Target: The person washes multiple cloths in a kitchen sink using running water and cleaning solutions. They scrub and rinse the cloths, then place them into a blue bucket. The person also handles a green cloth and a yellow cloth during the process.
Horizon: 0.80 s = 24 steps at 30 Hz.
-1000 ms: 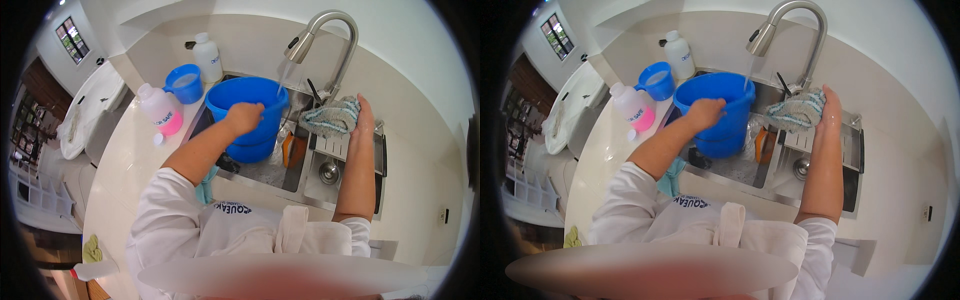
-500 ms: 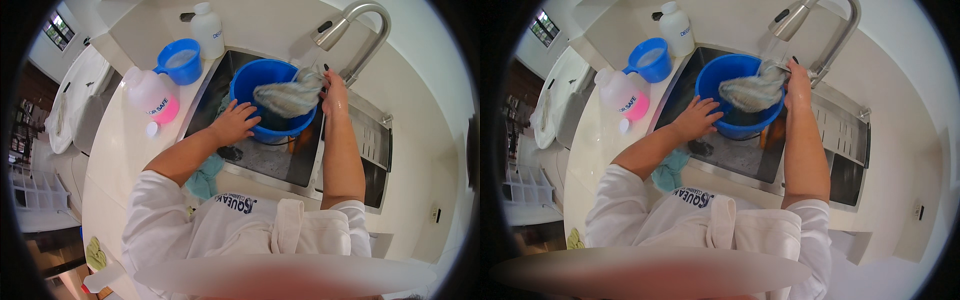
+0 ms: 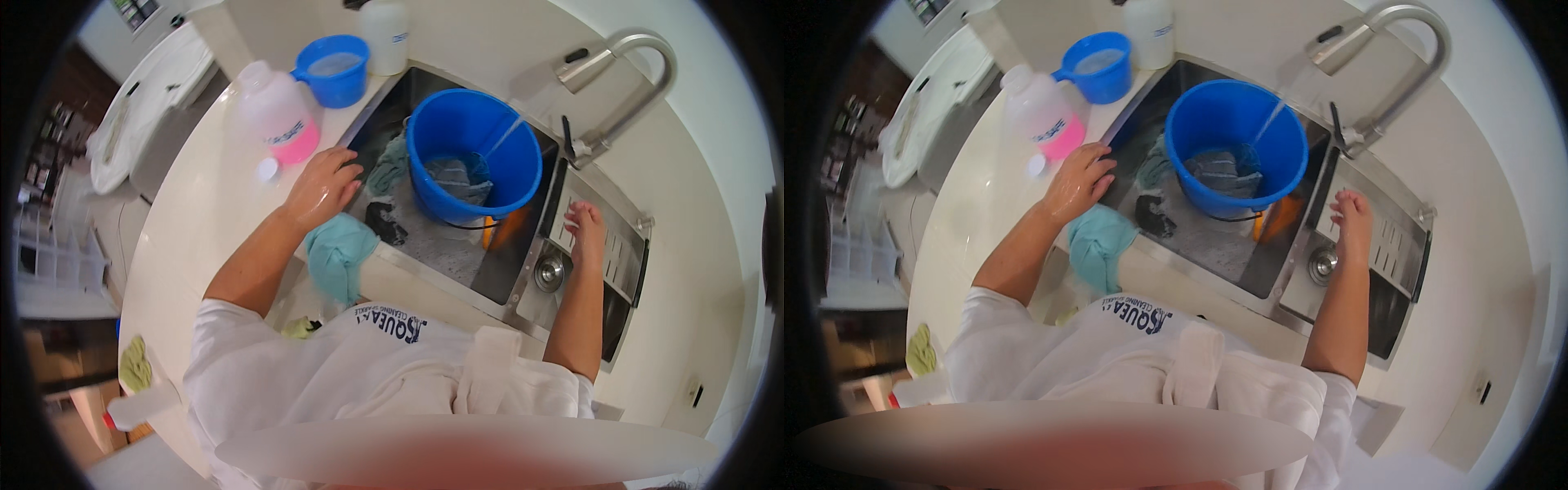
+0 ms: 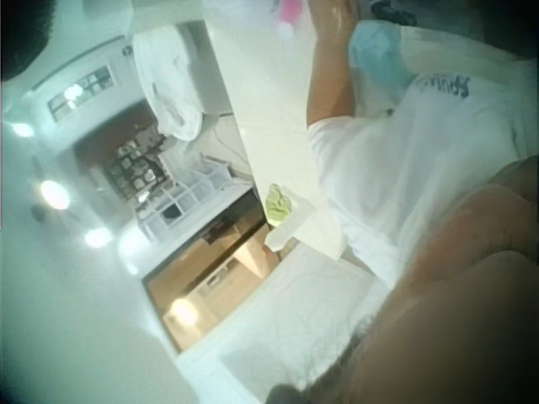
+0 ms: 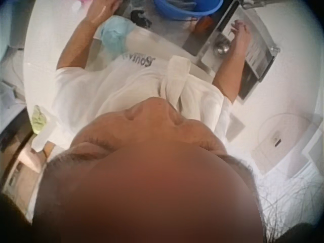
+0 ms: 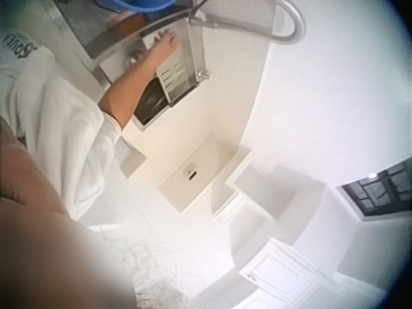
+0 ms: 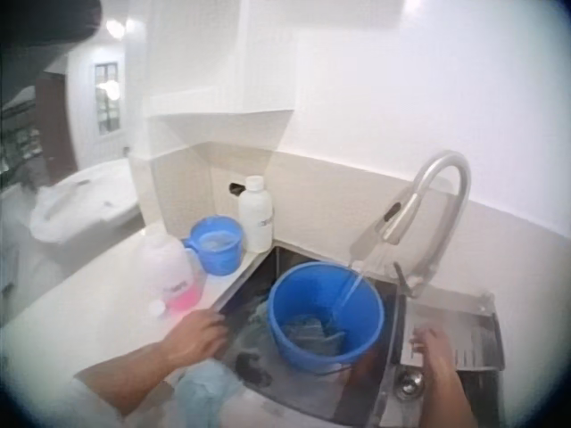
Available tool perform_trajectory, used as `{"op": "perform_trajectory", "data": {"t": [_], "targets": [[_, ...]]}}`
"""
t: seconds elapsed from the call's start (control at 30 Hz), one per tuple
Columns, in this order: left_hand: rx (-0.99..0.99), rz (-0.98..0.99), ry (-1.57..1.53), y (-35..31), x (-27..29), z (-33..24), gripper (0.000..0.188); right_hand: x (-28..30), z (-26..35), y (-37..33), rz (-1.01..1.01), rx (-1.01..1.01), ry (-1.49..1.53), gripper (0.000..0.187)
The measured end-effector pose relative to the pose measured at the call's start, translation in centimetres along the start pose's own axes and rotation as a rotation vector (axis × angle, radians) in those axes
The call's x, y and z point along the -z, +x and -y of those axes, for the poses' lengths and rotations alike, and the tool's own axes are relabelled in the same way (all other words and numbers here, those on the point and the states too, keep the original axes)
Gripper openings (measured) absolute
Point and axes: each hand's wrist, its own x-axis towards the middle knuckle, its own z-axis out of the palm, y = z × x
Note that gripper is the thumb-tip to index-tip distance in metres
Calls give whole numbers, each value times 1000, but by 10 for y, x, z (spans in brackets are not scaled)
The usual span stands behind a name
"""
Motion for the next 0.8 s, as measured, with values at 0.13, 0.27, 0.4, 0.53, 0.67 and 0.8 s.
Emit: {"op": "perform_trajectory", "data": {"t": [0.13, 0.27, 0.4, 0.53, 0.67, 0.8], "targets": [[59, -2, 16, -21, 21, -4, 21, -13, 3, -11, 183, -6, 29, 14], [148, -45, 75, -49, 42, -11, 17, -40, 20, -6, 306, 38, 127, 13], [303, -77, 154, -88, 61, -24, 13, -77, 25, 0, 429, 72, 86, 13], [466, 52, 160, -127, 71, -40, 13, -118, 7, -8, 587, 242, -237, 17], [558, 189, 145, -157, 69, -60, 13, -139, -6, -23, 573, 552, -717, 24], [637, 304, 134, -179, 59, -88, 13, -143, -7, -28, 503, 613, -863, 30]]}}
